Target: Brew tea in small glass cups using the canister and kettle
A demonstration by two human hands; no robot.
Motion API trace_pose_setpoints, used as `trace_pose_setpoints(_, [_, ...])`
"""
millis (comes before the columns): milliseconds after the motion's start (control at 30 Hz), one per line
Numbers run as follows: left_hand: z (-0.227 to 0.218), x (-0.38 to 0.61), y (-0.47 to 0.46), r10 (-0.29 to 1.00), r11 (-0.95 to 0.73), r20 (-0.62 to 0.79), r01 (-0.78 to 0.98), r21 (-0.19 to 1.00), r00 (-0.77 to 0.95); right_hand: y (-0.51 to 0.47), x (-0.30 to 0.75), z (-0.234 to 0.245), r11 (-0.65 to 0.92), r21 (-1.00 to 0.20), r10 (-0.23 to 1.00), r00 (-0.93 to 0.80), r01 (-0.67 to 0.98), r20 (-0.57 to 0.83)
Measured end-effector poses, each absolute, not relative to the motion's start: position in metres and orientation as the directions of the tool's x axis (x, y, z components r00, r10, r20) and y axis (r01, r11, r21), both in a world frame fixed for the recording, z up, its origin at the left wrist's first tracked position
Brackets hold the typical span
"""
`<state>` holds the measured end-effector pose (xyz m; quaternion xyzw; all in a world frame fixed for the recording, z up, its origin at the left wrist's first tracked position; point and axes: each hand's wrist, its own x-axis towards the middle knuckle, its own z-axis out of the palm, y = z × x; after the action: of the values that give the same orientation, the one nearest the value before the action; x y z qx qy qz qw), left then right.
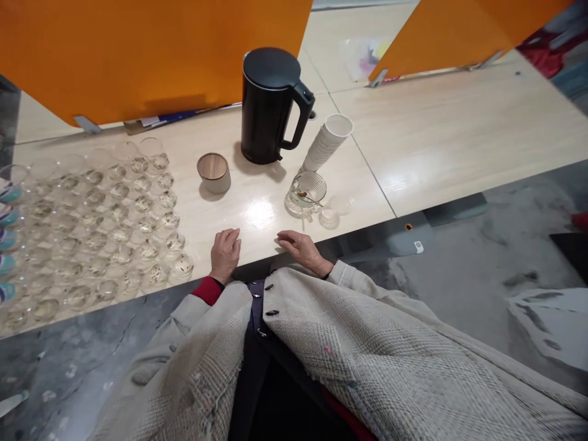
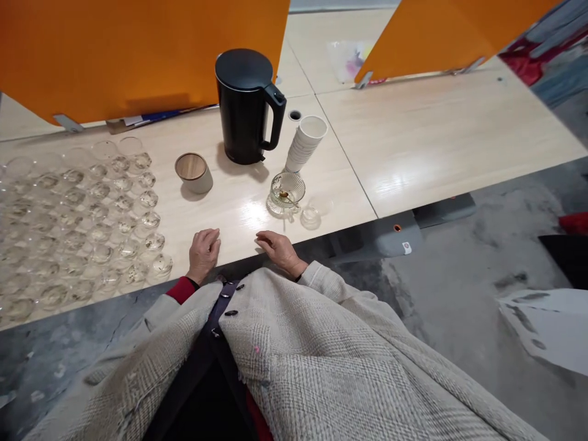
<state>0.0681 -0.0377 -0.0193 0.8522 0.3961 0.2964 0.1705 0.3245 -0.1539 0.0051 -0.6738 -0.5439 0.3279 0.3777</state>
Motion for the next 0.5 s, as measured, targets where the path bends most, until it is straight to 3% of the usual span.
trace_pose_setpoints(100, [-0.024,0.064,-0.04,0.786,-0.618,0.39,0.591,0.518,0.48,-0.154,0.329,0.003,-0.114,-0.847,0.976,0.218,0.519,0.002])
trace_pose_setpoints(200, [-0.027,0.062,-0.041,0.797,-0.604,0.407,0.59,0.536,0.446,-0.145,0.33,0.0,-0.024,-0.804,0.971,0.207,0.594,0.124])
trace_pose_setpoints(333, [-0.029,0.061,-0.039,0.827,-0.562,0.389,0.584,0.586,0.405,-0.117,0.33,-0.008,0.154,-0.664,0.961,0.045,0.732,0.273])
trace_pose_setpoints(500, [-0.028,0.059,-0.04,0.869,-0.493,0.335,0.583,0.646,0.363,-0.084,0.327,-0.022,0.216,-0.569,0.965,-0.085,0.794,0.248])
